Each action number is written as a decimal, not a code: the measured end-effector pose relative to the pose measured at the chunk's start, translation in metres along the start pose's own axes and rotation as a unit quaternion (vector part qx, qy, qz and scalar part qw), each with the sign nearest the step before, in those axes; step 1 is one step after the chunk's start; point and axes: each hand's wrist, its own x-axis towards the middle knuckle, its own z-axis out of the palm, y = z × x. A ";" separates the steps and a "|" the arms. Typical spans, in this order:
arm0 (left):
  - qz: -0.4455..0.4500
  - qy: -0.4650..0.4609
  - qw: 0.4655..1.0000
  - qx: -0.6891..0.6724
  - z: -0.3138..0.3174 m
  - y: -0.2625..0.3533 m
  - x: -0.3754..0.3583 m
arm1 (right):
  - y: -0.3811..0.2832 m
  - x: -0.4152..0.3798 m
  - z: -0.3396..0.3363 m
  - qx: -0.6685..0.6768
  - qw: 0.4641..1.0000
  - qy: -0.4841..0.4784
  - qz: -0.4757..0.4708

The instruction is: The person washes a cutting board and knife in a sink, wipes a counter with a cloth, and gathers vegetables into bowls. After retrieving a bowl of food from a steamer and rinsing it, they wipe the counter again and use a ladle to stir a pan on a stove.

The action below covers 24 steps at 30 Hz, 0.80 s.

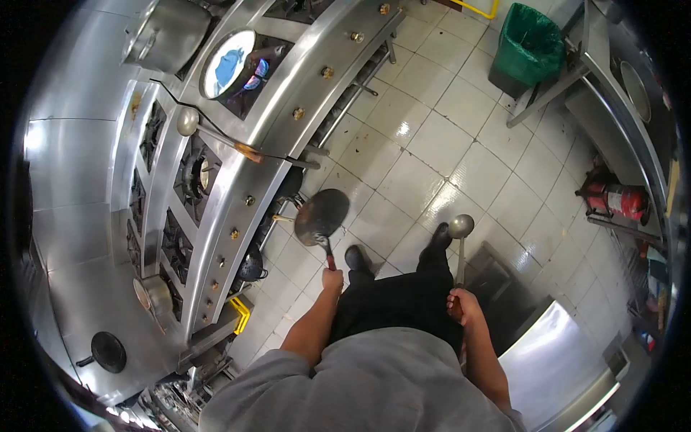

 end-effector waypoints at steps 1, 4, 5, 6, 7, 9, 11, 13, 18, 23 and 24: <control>-0.011 0.024 0.999 -0.031 -0.003 -0.012 0.016 | 0.012 0.005 0.004 -0.014 1.000 0.012 -0.005; -0.078 0.015 0.984 -0.160 -0.012 -0.015 0.063 | 0.056 0.016 0.025 -0.061 0.997 0.049 -0.026; -0.148 0.000 0.947 -0.287 -0.020 -0.005 0.071 | 0.077 0.025 0.024 -0.084 0.994 0.047 -0.054; -0.214 -0.011 0.888 -0.406 -0.030 0.007 0.081 | 0.096 0.036 0.027 -0.108 0.990 0.042 -0.079; -0.260 0.015 0.876 -0.406 -0.036 0.020 0.092 | 0.110 0.041 0.037 -0.107 0.990 0.045 -0.080; -0.269 0.047 0.861 -0.429 -0.036 0.030 0.131 | 0.139 0.045 0.051 -0.105 0.991 0.056 -0.061; -0.279 0.073 0.846 -0.448 -0.022 0.024 0.168 | 0.166 0.048 0.062 -0.096 0.993 0.055 -0.052; -0.252 0.101 0.830 -0.487 0.004 0.003 0.221 | 0.188 0.054 0.068 -0.113 0.991 0.048 -0.046; -0.116 0.182 0.933 -0.287 -0.007 0.024 0.288 | 0.222 0.061 0.078 -0.122 0.990 0.069 -0.025; -0.022 0.075 0.862 -0.502 0.003 -0.010 0.427 | 0.233 0.058 0.083 -0.100 0.992 0.076 -0.032; -0.024 0.076 0.860 -0.503 -0.007 -0.010 0.433 | 0.233 0.058 0.087 -0.085 0.993 0.073 -0.034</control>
